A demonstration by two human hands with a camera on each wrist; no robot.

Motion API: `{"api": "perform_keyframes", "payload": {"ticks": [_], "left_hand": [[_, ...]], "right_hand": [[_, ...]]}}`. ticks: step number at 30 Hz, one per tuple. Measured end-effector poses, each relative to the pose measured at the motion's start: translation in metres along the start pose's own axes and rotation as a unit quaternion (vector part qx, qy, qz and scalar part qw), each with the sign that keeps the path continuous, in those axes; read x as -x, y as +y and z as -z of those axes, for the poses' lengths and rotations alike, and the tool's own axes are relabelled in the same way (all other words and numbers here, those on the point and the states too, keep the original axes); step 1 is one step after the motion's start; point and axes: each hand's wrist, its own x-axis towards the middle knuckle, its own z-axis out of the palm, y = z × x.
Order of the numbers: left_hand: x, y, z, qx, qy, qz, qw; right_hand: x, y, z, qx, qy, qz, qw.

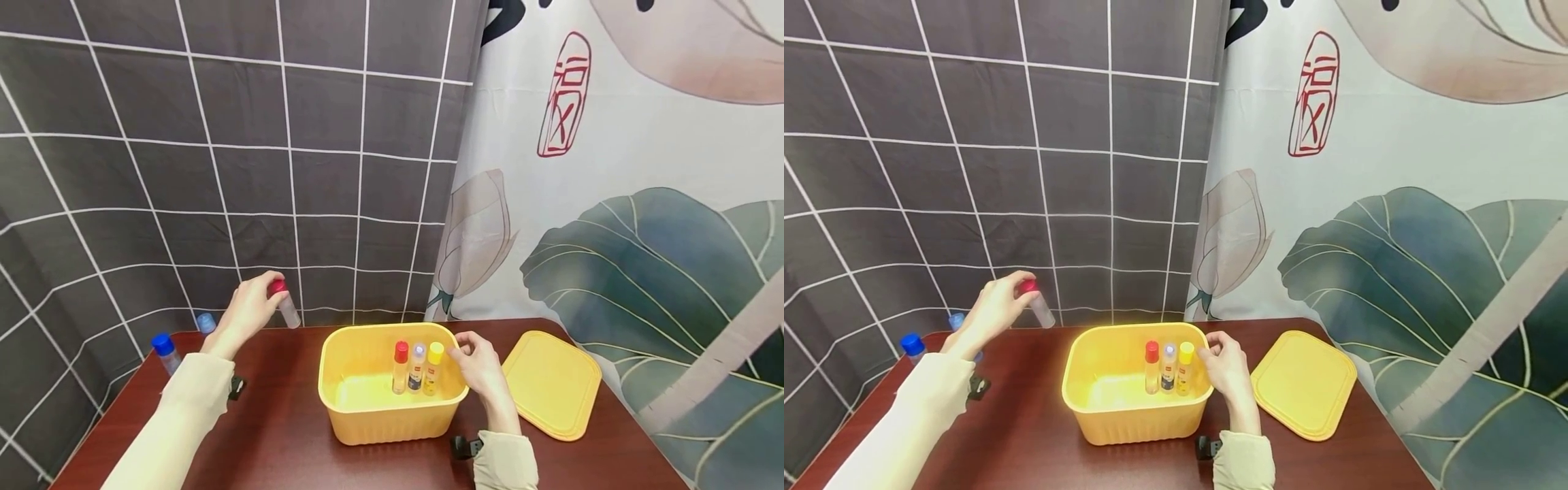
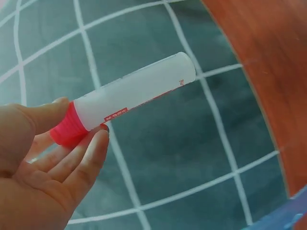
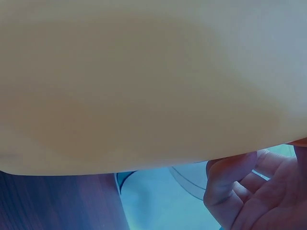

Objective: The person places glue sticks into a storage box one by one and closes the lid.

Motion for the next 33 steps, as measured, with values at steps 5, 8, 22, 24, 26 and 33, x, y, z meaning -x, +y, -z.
{"api": "perform_keyframes", "payload": {"ticks": [5,8,22,24,26,33], "left_hand": [[-0.001,0.025,0.007,0.016,-0.001,-0.018,0.9997],[0.000,0.040,0.011,0.019,-0.007,-0.029,0.9994],[0.009,0.102,0.013,0.057,-0.051,-0.108,0.9912],[0.011,0.110,0.010,0.063,-0.063,-0.117,0.9892],[0.012,0.116,0.006,0.065,-0.071,-0.129,0.9870],[0.015,0.127,-0.016,0.047,-0.124,-0.163,0.9776]], "right_hand": [[0.001,0.000,0.001,0.000,-0.001,-0.005,1.0000],[0.002,0.000,0.001,-0.002,-0.004,-0.007,1.0000],[0.002,0.002,0.000,-0.001,0.001,0.002,1.0000],[0.002,0.003,0.000,-0.001,0.002,0.003,1.0000],[0.002,0.002,0.001,-0.002,0.001,0.002,1.0000],[0.001,0.002,0.001,-0.009,-0.001,0.001,1.0000]]}}
